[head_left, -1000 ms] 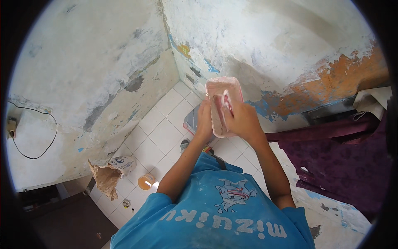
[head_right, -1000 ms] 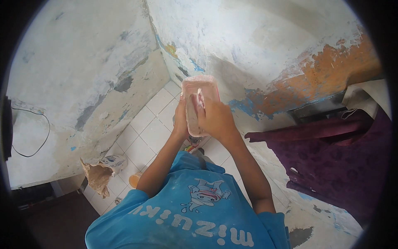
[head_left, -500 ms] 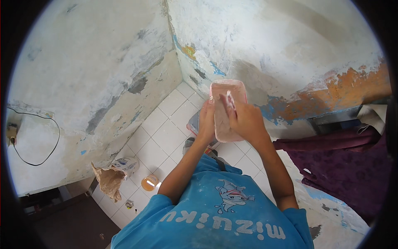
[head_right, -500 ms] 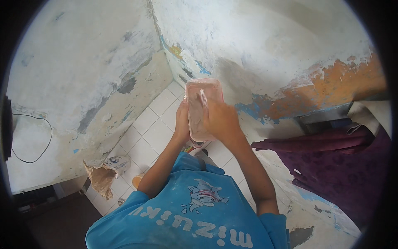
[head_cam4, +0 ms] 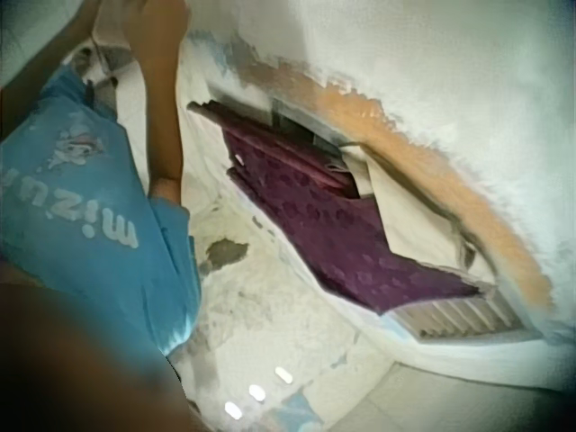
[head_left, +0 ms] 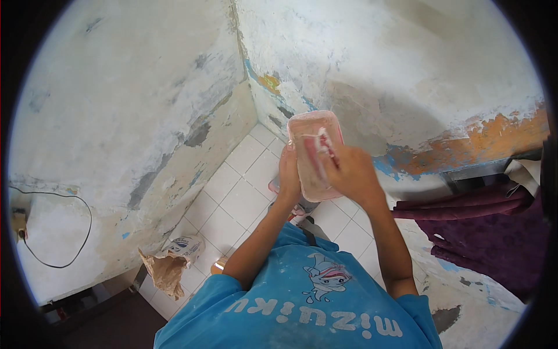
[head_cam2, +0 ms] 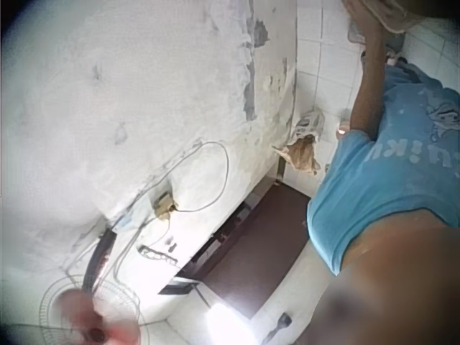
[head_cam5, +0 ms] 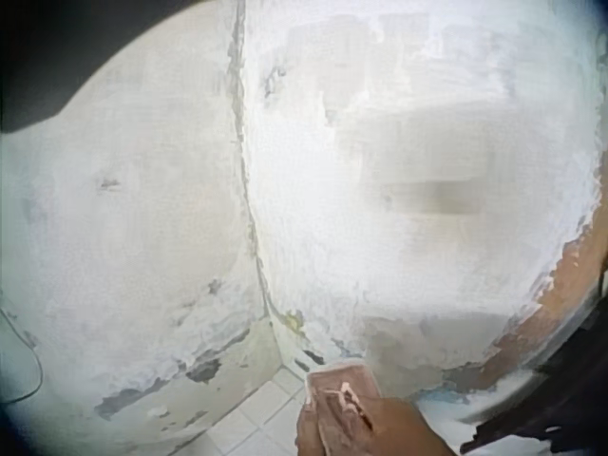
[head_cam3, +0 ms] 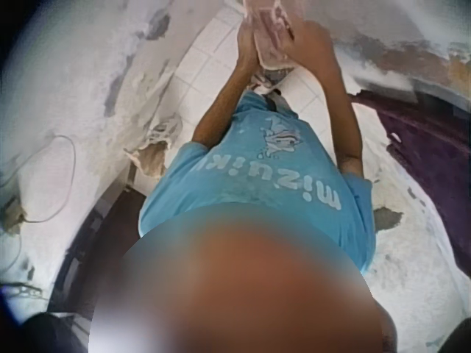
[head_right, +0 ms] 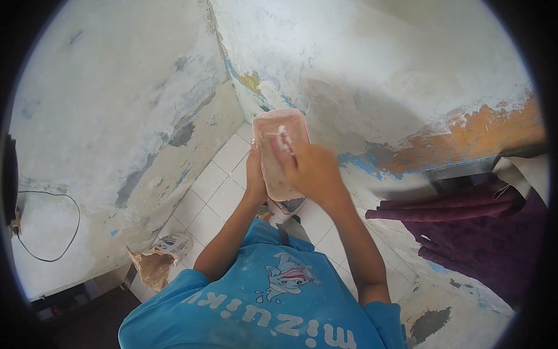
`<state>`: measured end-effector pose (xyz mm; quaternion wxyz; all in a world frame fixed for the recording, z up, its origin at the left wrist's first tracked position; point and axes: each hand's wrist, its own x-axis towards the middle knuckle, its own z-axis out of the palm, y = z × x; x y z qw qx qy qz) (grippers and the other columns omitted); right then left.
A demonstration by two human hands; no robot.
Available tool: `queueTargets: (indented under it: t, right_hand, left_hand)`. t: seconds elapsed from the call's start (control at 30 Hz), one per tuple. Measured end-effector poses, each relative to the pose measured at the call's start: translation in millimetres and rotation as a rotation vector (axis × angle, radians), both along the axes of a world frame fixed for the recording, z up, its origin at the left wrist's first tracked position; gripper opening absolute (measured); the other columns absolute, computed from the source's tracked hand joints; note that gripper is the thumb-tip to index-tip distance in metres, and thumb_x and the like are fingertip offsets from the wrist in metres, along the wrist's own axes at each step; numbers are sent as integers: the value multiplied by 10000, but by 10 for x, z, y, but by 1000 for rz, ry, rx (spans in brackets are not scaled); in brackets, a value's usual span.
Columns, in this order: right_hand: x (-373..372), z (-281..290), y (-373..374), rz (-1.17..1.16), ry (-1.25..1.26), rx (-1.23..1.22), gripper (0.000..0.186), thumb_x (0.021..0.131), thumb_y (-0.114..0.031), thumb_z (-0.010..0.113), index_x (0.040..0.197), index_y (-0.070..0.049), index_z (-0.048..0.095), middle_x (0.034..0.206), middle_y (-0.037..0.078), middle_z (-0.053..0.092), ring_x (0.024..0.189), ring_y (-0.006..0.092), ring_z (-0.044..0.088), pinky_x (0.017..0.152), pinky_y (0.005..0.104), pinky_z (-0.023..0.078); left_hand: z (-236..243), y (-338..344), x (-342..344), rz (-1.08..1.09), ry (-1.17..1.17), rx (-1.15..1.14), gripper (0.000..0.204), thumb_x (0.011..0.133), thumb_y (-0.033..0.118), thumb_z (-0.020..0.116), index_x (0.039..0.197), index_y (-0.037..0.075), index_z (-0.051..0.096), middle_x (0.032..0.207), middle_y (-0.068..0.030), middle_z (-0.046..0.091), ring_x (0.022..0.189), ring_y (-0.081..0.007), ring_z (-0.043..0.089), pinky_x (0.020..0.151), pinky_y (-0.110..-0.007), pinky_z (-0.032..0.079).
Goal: The person applies putty or plaster to a wall with a scraper to repair damaged areas.
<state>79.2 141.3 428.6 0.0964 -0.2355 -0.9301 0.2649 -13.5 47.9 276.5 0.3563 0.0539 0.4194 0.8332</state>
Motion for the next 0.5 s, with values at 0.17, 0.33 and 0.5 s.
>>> queueTargets:
  t: [0.17, 0.33, 0.5]
  right_hand:
    - [-259, -237, -154, -133, 154, 116, 191, 915, -200, 593, 909, -19, 654, 740, 224, 649, 694, 449, 630, 637, 525, 486]
    - [-288, -69, -65, -82, -19, 128, 243, 933, -231, 540, 958, -9, 634, 825, 225, 685, 750, 446, 661, 705, 560, 512]
    - [-514, -289, -268, -73, 41, 78, 216, 922, -207, 585, 1005, -18, 651, 748, 249, 657, 711, 456, 644, 646, 543, 493]
  left_hand:
    - [33, -44, -185, 8, 14, 26, 462, 1095, 362, 387, 1363, 2, 493, 1228, -101, 593, 1137, -168, 561, 970, -312, 473]
    - [304, -153, -340, -11, 83, 78, 455, 1091, 344, 387, 1378, 3, 480, 1259, -117, 580, 1152, -178, 571, 989, -329, 482]
    - [182, -101, -431, -43, -45, 27, 447, 1090, 352, 393, 1349, 3, 496, 1228, -112, 596, 1108, -172, 591, 967, -322, 491]
